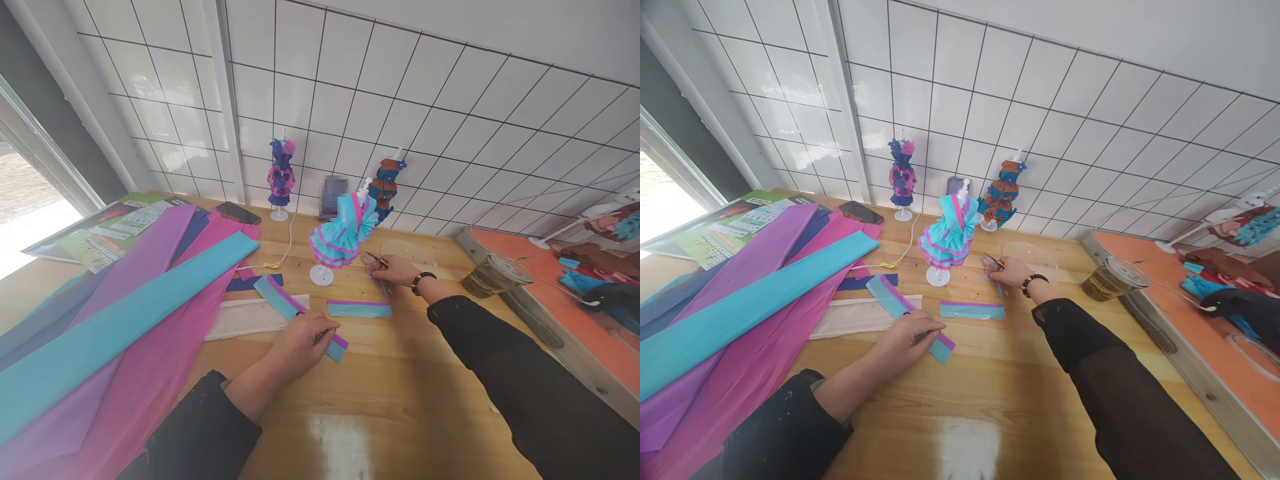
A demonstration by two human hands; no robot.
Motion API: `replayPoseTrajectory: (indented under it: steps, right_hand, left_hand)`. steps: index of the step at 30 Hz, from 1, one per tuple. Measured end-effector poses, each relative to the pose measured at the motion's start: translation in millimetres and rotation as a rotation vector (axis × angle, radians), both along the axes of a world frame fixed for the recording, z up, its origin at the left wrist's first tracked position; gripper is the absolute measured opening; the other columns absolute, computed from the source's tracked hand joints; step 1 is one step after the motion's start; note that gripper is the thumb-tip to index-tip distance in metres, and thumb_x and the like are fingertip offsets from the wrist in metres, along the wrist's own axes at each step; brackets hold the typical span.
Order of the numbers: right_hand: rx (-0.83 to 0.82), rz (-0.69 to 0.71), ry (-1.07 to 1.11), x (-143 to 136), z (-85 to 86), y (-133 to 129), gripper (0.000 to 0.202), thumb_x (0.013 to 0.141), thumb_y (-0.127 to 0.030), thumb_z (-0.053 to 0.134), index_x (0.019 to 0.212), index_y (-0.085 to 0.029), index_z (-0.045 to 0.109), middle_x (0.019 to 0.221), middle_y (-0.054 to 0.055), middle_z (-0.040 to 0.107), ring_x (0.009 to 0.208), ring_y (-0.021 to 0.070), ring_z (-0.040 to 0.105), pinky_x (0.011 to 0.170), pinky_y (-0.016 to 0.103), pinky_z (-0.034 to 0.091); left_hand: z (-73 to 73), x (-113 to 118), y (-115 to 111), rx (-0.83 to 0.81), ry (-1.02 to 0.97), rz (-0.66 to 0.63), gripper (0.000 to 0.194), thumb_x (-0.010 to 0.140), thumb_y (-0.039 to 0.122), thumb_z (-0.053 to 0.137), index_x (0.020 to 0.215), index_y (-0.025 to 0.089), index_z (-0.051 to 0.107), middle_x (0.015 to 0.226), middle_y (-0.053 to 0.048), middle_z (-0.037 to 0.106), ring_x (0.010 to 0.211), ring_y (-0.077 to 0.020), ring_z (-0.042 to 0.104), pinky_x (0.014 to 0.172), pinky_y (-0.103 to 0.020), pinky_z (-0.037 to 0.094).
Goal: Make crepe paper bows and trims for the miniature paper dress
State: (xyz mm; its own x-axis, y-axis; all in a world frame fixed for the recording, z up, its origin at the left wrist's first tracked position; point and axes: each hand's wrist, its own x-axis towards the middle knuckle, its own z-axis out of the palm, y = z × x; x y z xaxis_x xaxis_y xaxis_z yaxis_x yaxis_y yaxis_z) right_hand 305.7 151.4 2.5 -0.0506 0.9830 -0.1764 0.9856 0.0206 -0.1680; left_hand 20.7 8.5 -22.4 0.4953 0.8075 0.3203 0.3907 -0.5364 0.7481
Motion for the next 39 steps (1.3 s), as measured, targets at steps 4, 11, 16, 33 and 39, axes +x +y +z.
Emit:
replayPoseTrajectory:
  steps: [4,11,16,33,39]
  right_hand:
    - [0.017,-0.004,0.071,0.0,1.7,-11.1,0.022,0.068,-0.04,0.053,0.073,-0.018,0.055,0.068,0.002,0.055,0.063,0.0154,0.049,0.053,0.023,0.03]
    - [-0.051,-0.075,0.202,-2.6,-3.2,-21.9,0.031,0.076,-0.042,0.042,0.068,-0.016,0.055,0.06,0.001,0.053,0.055,0.0127,0.046,0.049,0.023,0.031]
    - [-0.108,-0.098,0.211,-2.4,-3.3,-16.8,0.034,0.072,-0.047,0.046,0.058,-0.016,0.053,0.055,0.001,0.052,0.051,0.0116,0.044,0.046,0.023,0.03]
    - [-0.137,-0.148,0.04,1.6,4.9,-6.4,0.038,0.062,-0.054,0.057,0.053,-0.018,0.048,0.053,0.003,0.049,0.049,0.0142,0.046,0.045,0.026,0.025]
    - [-0.074,-0.159,0.115,4.6,4.5,-9.6,0.036,0.055,-0.051,0.063,0.057,-0.019,0.048,0.056,0.001,0.051,0.054,0.0152,0.048,0.047,0.025,0.028]
  left_hand:
    - [-1.6,-0.1,-0.4,0.0,0.001,-0.002,0.025,0.084,0.017,0.044,0.096,0.019,0.065,0.087,-0.005,0.066,0.083,-0.0169,0.059,0.074,-0.028,0.045]
    - [-1.7,0.2,-0.4,0.002,0.011,-0.005,0.025,0.084,0.018,0.045,0.096,0.019,0.065,0.088,-0.006,0.067,0.085,-0.0181,0.059,0.075,-0.029,0.045]
    - [-3.1,0.4,0.0,0.0,0.012,-0.007,0.025,0.084,0.018,0.044,0.097,0.02,0.065,0.088,-0.006,0.067,0.085,-0.018,0.059,0.075,-0.029,0.045]
    - [-4.2,0.9,0.1,0.022,0.021,-0.016,0.026,0.085,0.019,0.043,0.097,0.02,0.065,0.087,-0.006,0.067,0.083,-0.018,0.059,0.074,-0.029,0.046]
    - [-3.3,0.4,-0.2,0.014,0.029,-0.01,0.026,0.084,0.019,0.043,0.097,0.02,0.066,0.088,-0.006,0.067,0.084,-0.0183,0.059,0.075,-0.029,0.046]
